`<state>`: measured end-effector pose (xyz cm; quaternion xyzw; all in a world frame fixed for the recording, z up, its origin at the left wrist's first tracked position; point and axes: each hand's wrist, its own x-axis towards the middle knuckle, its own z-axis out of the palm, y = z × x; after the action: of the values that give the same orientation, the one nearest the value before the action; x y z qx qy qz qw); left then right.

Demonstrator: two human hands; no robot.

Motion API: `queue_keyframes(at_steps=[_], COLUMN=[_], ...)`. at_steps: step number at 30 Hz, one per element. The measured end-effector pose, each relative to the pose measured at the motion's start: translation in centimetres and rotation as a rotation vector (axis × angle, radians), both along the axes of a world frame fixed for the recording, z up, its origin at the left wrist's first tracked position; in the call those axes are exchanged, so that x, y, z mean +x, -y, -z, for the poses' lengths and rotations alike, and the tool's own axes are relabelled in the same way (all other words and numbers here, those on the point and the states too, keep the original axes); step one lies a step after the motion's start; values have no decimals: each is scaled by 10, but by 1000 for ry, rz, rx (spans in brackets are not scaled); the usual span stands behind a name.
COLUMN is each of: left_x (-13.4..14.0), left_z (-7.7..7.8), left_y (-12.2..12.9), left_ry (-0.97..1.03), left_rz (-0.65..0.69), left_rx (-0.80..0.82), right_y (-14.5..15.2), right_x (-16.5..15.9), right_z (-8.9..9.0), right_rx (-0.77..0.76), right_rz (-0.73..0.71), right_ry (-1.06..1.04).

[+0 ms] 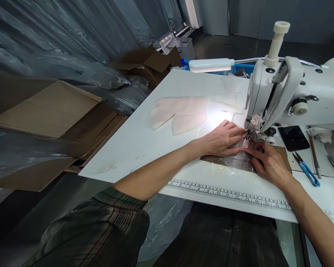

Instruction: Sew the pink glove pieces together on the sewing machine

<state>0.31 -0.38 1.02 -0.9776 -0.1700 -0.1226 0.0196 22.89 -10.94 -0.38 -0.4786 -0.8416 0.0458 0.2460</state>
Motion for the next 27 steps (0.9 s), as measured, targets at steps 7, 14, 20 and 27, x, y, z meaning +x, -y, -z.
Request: queue_keyframes(at_steps=[7, 14, 20, 27], left_x=[4, -3, -2, -1], left_z=[6, -1, -6, -2], left_y=[-1, 1, 2, 0], left_ry=[0, 15, -77, -60], left_rz=[158, 202, 139, 79], left_rx=[-25, -53, -26, 5], right_y=[0, 2, 3, 3], right_x=[-1, -1, -2, -3], right_z=[-1, -2, -2, 1], right_rx=[59, 10, 19, 63], right_rz=[-20, 10, 30, 26], right_ry=[7, 46, 74, 76])
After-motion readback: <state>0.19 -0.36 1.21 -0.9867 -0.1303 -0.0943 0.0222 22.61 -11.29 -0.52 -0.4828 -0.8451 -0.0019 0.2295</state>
